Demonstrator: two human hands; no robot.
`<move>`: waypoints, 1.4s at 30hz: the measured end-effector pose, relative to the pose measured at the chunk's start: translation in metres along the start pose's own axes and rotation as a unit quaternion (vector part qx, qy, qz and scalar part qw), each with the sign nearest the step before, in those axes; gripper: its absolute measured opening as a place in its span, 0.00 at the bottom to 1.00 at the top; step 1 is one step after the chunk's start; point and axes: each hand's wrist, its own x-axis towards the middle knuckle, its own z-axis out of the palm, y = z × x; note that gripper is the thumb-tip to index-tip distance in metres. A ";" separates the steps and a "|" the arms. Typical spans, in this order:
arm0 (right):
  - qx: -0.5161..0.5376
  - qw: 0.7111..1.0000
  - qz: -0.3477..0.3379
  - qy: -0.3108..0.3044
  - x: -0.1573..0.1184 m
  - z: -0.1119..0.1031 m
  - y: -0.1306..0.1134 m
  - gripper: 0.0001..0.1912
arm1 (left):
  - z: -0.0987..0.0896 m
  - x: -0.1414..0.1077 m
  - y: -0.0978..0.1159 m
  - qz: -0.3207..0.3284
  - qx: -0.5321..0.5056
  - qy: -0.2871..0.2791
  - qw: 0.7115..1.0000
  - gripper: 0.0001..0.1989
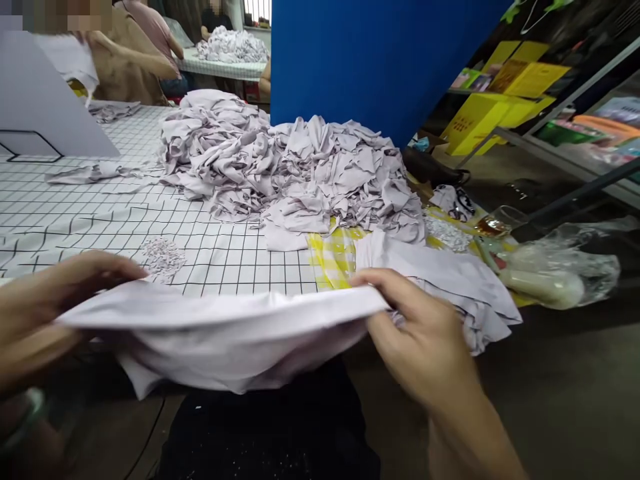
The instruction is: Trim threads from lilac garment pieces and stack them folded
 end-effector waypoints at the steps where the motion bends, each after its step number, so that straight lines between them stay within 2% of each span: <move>1: 0.015 0.999 0.003 -0.051 0.009 0.007 0.003 0.12 | 0.004 0.006 -0.003 -0.009 0.015 -0.044 0.999 0.11; 2: 0.017 0.997 0.001 -0.075 0.017 0.017 0.008 0.12 | 0.014 0.013 -0.009 -0.029 0.042 -0.051 0.997 0.10; 3: 0.009 0.998 0.001 -0.056 0.025 0.031 0.014 0.13 | 0.027 0.019 -0.018 -0.046 0.057 -0.026 0.997 0.09; 5: -0.018 0.999 -0.009 0.046 0.032 0.062 0.028 0.15 | 0.062 0.029 -0.039 -0.042 0.067 0.081 0.994 0.10; 7: -0.042 0.993 -0.034 0.108 0.030 0.094 0.043 0.17 | 0.098 0.031 -0.060 -0.019 0.089 0.113 0.989 0.16; 8: -0.054 0.993 -0.043 0.101 0.026 0.110 0.050 0.18 | 0.114 0.029 -0.068 -0.012 0.107 0.108 0.988 0.18; 10: -0.072 0.996 -0.046 0.029 0.017 0.137 0.062 0.18 | 0.136 0.027 -0.079 -0.011 0.146 0.082 0.986 0.21; 12: -0.083 0.995 -0.026 -0.040 0.012 0.157 0.070 0.15 | 0.146 0.026 -0.082 -0.020 0.174 0.058 0.983 0.20; 13: -0.089 0.995 -0.011 -0.053 0.011 0.164 0.072 0.13 | 0.146 0.027 -0.082 -0.024 0.178 0.052 0.982 0.18; 15: -0.098 0.994 0.017 -0.034 0.011 0.168 0.074 0.09 | 0.141 0.027 -0.082 -0.030 0.169 0.063 0.983 0.13; 17: -0.104 0.994 0.025 0.001 0.010 0.163 0.074 0.09 | 0.131 0.022 -0.085 -0.031 0.148 0.074 0.986 0.13; 18: -0.102 0.995 0.014 -0.001 0.008 0.157 0.074 0.09 | 0.125 0.017 -0.088 -0.027 0.135 0.062 0.989 0.13; 20: -0.081 0.994 -0.032 -0.062 0.002 0.143 0.076 0.09 | 0.113 0.007 -0.094 -0.007 0.108 -0.007 0.994 0.16; 22: -0.025 0.984 -0.067 -0.161 -0.001 0.128 0.078 0.09 | 0.104 0.001 -0.099 0.003 0.081 -0.082 0.993 0.21; 24: 0.061 0.971 -0.053 -0.227 0.003 0.119 0.078 0.13 | 0.101 0.004 -0.100 -0.014 0.078 -0.089 0.993 0.25; 25: 0.100 0.968 -0.027 -0.227 0.009 0.119 0.078 0.14 | 0.103 0.009 -0.099 -0.027 0.087 -0.076 0.993 0.25; 27: 0.139 0.972 0.016 -0.191 0.025 0.127 0.074 0.13 | 0.111 0.024 -0.095 -0.033 0.111 -0.069 0.991 0.19; 29: 0.124 0.975 -0.008 -0.185 0.043 0.143 0.070 0.09 | 0.120 0.040 -0.092 -0.007 0.112 -0.116 0.987 0.09; 31: 0.096 0.960 -0.080 -0.250 0.058 0.157 0.067 0.06 | 0.123 0.052 -0.090 0.028 0.079 -0.153 0.985 0.03; 33: 0.085 0.942 -0.116 -0.302 0.067 0.164 0.070 0.06 | 0.118 0.059 -0.090 0.038 0.032 -0.125 0.991 0.03; 34: 0.083 0.948 -0.106 -0.290 0.069 0.164 0.074 0.06 | 0.114 0.060 -0.091 0.034 0.016 -0.091 0.995 0.02; 35: 0.082 0.961 -0.082 -0.252 0.069 0.163 0.078 0.06 | 0.111 0.060 -0.091 0.027 0.010 -0.050 0.998 0.03; 38: 0.076 0.992 0.006 -0.098 0.064 0.157 0.091 0.05 | 0.110 0.053 -0.089 0.016 0.058 0.056 0.997 0.10; 40: 0.081 0.994 0.033 -0.069 0.057 0.157 0.092 0.06 | 0.119 0.041 -0.084 0.031 0.102 0.065 0.992 0.15; 42: 0.087 0.991 0.045 -0.092 0.052 0.161 0.088 0.09 | 0.130 0.027 -0.078 0.045 0.132 0.027 0.990 0.18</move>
